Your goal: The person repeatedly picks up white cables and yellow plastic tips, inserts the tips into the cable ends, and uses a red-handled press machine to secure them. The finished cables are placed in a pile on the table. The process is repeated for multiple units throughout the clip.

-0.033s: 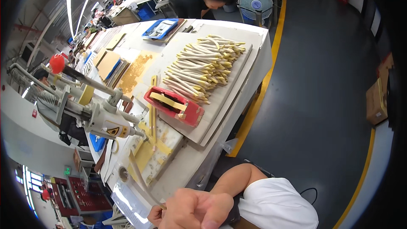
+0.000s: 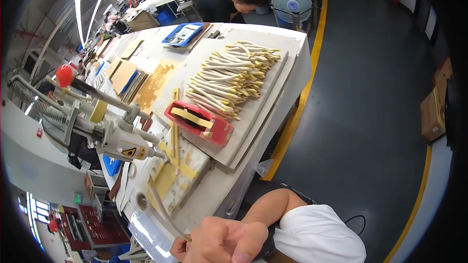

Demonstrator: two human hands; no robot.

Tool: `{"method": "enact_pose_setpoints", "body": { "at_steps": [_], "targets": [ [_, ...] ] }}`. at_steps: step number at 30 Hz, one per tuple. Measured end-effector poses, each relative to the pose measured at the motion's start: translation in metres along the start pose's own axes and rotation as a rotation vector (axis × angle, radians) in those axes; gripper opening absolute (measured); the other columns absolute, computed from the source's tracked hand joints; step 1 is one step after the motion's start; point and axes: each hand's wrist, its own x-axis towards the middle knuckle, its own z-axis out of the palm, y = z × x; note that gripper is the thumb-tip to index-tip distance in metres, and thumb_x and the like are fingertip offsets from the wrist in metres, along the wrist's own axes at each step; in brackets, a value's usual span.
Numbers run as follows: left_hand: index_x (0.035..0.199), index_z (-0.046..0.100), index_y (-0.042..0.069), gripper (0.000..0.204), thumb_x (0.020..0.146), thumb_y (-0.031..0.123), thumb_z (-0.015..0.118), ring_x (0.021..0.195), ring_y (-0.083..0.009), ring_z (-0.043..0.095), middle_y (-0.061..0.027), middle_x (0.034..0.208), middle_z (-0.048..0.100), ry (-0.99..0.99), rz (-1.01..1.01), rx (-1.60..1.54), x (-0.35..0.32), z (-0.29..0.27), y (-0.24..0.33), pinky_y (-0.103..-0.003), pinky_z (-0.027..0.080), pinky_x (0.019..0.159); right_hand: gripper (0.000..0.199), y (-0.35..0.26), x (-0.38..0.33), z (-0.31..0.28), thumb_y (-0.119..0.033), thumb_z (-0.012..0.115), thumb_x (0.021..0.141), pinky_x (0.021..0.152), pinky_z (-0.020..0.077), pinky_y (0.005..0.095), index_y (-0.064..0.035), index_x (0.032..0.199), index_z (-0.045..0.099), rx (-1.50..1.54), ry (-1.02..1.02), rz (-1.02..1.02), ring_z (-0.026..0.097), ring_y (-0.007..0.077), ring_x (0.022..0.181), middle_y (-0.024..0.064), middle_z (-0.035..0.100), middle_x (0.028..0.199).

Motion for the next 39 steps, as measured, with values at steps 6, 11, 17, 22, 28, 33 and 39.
{"method": "enact_pose_setpoints", "body": {
  "at_steps": [6, 11, 17, 22, 28, 33, 39],
  "targets": [
    [0.087, 0.066, -0.005, 0.019, 0.094, 0.012, 0.064, 0.071, -0.0103, 0.057, -0.0083, 0.073, 0.062, 0.039, -0.503, 0.449, -0.024, -0.039, 0.034, -0.023, 0.045, 0.082, 0.034, 0.015, -0.022, 0.009, -0.021, 0.068, 0.097, 0.074, 0.0519, 0.0374, -0.0037, 0.069, 0.057, -0.085, 0.012, -0.235, 0.065, 0.0283, 0.082, 0.0091, 0.065, 0.069],
    [0.086, 0.065, -0.005, 0.023, 0.096, 0.015, 0.064, 0.070, -0.0102, 0.055, -0.0076, 0.072, 0.062, -0.109, -0.852, 0.743, -0.037, -0.062, 0.039, -0.025, 0.045, 0.077, 0.033, -0.002, -0.048, 0.034, -0.020, 0.069, 0.096, 0.075, 0.0530, 0.0393, -0.0036, 0.069, 0.059, -0.236, -0.007, -0.322, 0.066, 0.0306, 0.083, 0.0098, 0.066, 0.069],
    [0.085, 0.063, -0.005, 0.028, 0.097, 0.020, 0.064, 0.068, -0.0100, 0.053, -0.0067, 0.070, 0.061, -0.532, -1.107, 1.067, -0.061, -0.072, 0.024, -0.027, 0.044, 0.071, 0.030, -0.028, -0.096, 0.077, -0.018, 0.070, 0.093, 0.073, 0.0543, 0.0394, -0.0035, 0.068, 0.061, -0.424, -0.023, -0.482, 0.067, 0.0317, 0.083, 0.0099, 0.066, 0.069],
    [0.085, 0.063, -0.005, 0.032, 0.099, 0.024, 0.064, 0.066, -0.0099, 0.051, -0.0060, 0.069, 0.060, -0.919, -1.274, 1.196, -0.102, -0.072, -0.012, -0.028, 0.044, 0.066, 0.028, -0.068, -0.159, 0.117, -0.017, 0.071, 0.090, 0.072, 0.0555, 0.0394, -0.0034, 0.067, 0.063, -0.514, -0.028, -0.655, 0.068, 0.0327, 0.082, 0.0100, 0.067, 0.068],
    [0.084, 0.061, -0.005, 0.037, 0.100, 0.028, 0.064, 0.065, -0.0097, 0.049, -0.0052, 0.068, 0.059, -1.280, -1.432, 1.358, -0.160, -0.038, -0.082, -0.030, 0.043, 0.061, 0.025, -0.151, -0.252, 0.159, -0.016, 0.071, 0.088, 0.068, 0.0574, 0.0389, -0.0045, 0.066, 0.064, -0.523, -0.082, -0.897, 0.068, 0.0331, 0.081, 0.0093, 0.067, 0.067],
    [0.083, 0.060, -0.005, 0.041, 0.102, 0.032, 0.064, 0.063, -0.0095, 0.048, -0.0045, 0.067, 0.059, -1.344, -1.548, 1.604, -0.190, -0.025, -0.143, -0.032, 0.042, 0.056, 0.025, -0.231, -0.347, 0.163, -0.019, 0.071, 0.091, 0.070, 0.0599, 0.0394, -0.0037, 0.071, 0.067, -0.484, -0.139, -1.099, 0.068, 0.0329, 0.081, 0.0090, 0.067, 0.070],
    [0.084, 0.065, 0.000, 0.042, 0.103, 0.037, 0.059, 0.063, -0.0106, 0.048, -0.0014, 0.064, 0.056, -1.111, -1.743, 1.885, -0.190, -0.021, -0.175, -0.035, 0.041, 0.057, 0.026, -0.300, -0.436, 0.140, -0.023, 0.070, 0.093, 0.072, 0.0628, 0.0402, -0.0029, 0.077, 0.069, -0.439, -0.205, -1.386, 0.069, 0.0329, 0.082, 0.0087, 0.067, 0.074]
  ]
}}
